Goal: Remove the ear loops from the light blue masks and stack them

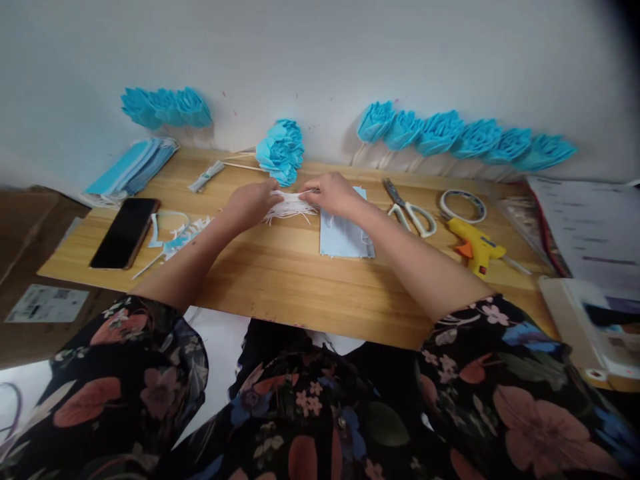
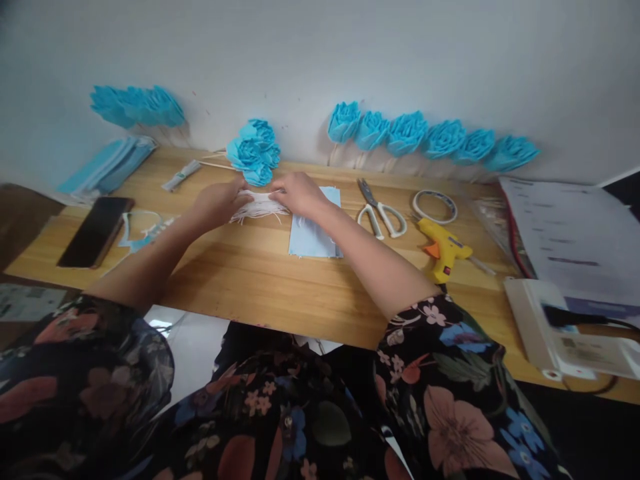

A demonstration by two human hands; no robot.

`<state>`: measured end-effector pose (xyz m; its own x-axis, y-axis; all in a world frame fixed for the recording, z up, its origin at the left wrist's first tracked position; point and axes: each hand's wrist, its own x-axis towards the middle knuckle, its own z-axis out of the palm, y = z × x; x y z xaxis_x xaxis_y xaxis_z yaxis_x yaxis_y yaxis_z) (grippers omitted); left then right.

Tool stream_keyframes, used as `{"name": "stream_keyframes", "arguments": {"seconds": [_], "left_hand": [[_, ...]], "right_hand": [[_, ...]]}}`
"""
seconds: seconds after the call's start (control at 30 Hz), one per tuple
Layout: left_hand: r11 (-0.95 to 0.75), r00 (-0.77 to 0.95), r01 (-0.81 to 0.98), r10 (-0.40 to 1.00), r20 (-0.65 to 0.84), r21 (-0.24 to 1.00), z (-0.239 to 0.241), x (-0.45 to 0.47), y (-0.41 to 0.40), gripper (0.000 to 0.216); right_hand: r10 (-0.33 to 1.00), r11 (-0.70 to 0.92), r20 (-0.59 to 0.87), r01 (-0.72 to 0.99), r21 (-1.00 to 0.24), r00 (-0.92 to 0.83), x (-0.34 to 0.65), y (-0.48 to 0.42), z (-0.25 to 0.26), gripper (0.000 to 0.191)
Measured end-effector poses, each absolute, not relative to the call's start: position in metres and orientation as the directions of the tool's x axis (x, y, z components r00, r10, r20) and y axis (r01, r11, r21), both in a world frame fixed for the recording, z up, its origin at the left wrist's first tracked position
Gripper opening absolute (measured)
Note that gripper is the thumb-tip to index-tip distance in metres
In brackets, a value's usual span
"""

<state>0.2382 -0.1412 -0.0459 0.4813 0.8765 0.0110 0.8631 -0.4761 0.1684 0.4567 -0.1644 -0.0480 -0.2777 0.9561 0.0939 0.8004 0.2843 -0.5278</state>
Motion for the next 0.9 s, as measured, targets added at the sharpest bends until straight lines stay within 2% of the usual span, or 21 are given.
{"name": "stream_keyframes", "arguments": {"seconds": [0.23,0.37,0.43,0.53,0.63,0.83,0.9], "left_hand": [[-0.537,0.539,0.838,0.842,0.007,0.095,-0.051,0.23,-0.142,0.035],[-0.61,0.614,0.785,0.789,-0.011,0.11,-0.054,0.221,-0.141,0.036],[-0.648,0.652,0.749,0.758,0.026,0.136,-0.054,0.215,-0.142,0.037],[-0.687,0.66,0.705,0.727,0.189,0.177,-0.047,0.206,-0.148,0.043],[-0.693,0.611,0.685,0.715,0.34,0.226,-0.034,0.209,-0.161,0.036],[-0.727,0.649,0.544,0.681,0.339,0.42,-0.022,0.245,-0.183,0.031],[-0.708,0.655,0.523,0.69,0.308,0.475,-0.024,0.259,-0.183,0.032]], "right_hand": [[0.939,0.331,0.058,0.844,-0.422,-0.34,0.453,-0.166,-0.047,0.026],[0.886,0.464,0.168,0.8,-0.38,-0.433,0.481,-0.171,-0.028,0.038],[0.892,0.451,0.2,0.827,-0.336,-0.405,0.5,-0.179,-0.016,0.037],[0.909,0.417,0.113,0.861,-0.291,-0.402,0.521,-0.198,-0.006,0.023],[0.895,0.43,0.017,0.852,-0.3,-0.446,0.525,-0.217,-0.014,0.01],[0.887,0.434,-0.027,0.852,-0.293,-0.461,0.516,-0.224,-0.043,0.009],[0.897,0.407,-0.028,0.848,-0.339,-0.442,0.517,-0.22,-0.043,0.012]]}}
